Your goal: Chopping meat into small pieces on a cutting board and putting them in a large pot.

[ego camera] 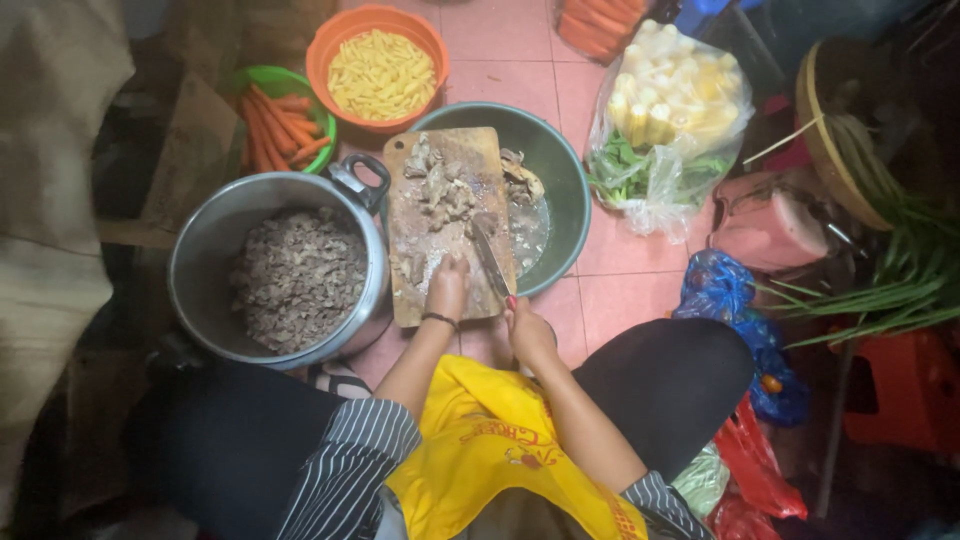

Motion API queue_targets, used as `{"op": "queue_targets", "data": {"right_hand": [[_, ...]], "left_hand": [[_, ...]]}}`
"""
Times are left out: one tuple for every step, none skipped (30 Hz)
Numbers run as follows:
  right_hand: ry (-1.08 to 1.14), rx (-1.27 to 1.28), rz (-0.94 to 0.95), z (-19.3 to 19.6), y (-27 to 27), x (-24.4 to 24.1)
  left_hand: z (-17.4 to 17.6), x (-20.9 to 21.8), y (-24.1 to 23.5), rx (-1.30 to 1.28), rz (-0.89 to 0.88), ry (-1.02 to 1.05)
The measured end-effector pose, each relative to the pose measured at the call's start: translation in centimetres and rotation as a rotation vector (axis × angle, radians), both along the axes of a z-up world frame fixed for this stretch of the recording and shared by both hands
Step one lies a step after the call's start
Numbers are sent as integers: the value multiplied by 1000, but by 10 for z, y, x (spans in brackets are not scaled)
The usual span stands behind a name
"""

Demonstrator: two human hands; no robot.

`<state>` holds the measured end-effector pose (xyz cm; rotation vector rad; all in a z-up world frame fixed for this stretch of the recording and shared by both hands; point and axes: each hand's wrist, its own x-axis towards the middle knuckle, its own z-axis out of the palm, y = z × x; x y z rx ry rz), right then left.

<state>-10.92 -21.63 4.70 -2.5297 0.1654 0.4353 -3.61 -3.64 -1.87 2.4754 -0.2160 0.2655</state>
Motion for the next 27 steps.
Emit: {"op": "queue_targets", "data": {"right_hand": [[-3, 1, 7, -3, 0, 1], [-22, 13, 12, -7, -1, 3], [-35, 28, 13, -11, 0, 0], [-32, 34, 15, -12, 0, 1], [-56, 54, 34, -14, 0, 0], [-80, 75, 52, -15, 1, -2], [-81, 79, 56, -21, 2, -1], [-34, 47, 69, -26, 3, 0], [9, 15, 84, -31, 4, 3], [3, 18, 89, -29, 8, 4], [5, 22, 81, -26, 10, 4], [7, 27, 74, -23, 12, 3], [3, 26, 73, -19, 13, 3], [-3, 35, 70, -15, 15, 3], [-6, 41, 66, -11, 17, 1], [-7, 39, 64, -6, 19, 0], [3, 42, 61, 0, 19, -1], [13, 46, 59, 6, 20, -1], [6, 40, 58, 3, 20, -2], [13, 34, 54, 0, 20, -3], [17, 30, 45, -3, 21, -2], [7, 26, 41, -1, 20, -2], [20, 24, 35, 0, 20, -4], [33, 22, 30, 1, 20, -6], [25, 21, 25, 3, 19, -6], [35, 12, 51, 6, 18, -6], [48, 6, 75, 8, 18, -8]], "left_hand": [[12, 9, 13, 1, 7, -3], [25, 17, 26, 13, 110, -81], [37, 22, 40, 28, 208, -154], [55, 26, 62, 33, 211, -152], [73, 28, 85, -106, 300, -172], [91, 29, 108, -245, 390, -193], [112, 23, 121, -241, 394, -194], [134, 16, 135, -136, 423, -212], [157, 12, 148, -30, 452, -234], [160, 9, 150, -27, 457, -240], [163, 5, 151, 178, 550, -386], [165, 1, 151, 385, 639, -532], [157, 5, 141, 384, 640, -535], [148, 10, 131, 134, 415, -341], [137, 12, 121, -112, 187, -141], [110, 18, 111, -115, 186, -141], [84, 23, 98, -68, -31, -91], [58, 29, 86, -21, -249, -41], [51, 27, 82, -26, -249, -48], [43, 24, 78, 260, -228, -36], [37, 25, 74, 548, -204, -26], [19, 29, 73, 546, -205, -37], [0, 30, 73, 508, -136, -23], [-19, 32, 72, 470, -68, -7], [-14, 32, 70, 469, -71, -16], [-9, 33, 68, 473, -23, 37], [-4, 31, 66, 478, 25, 93]]}}
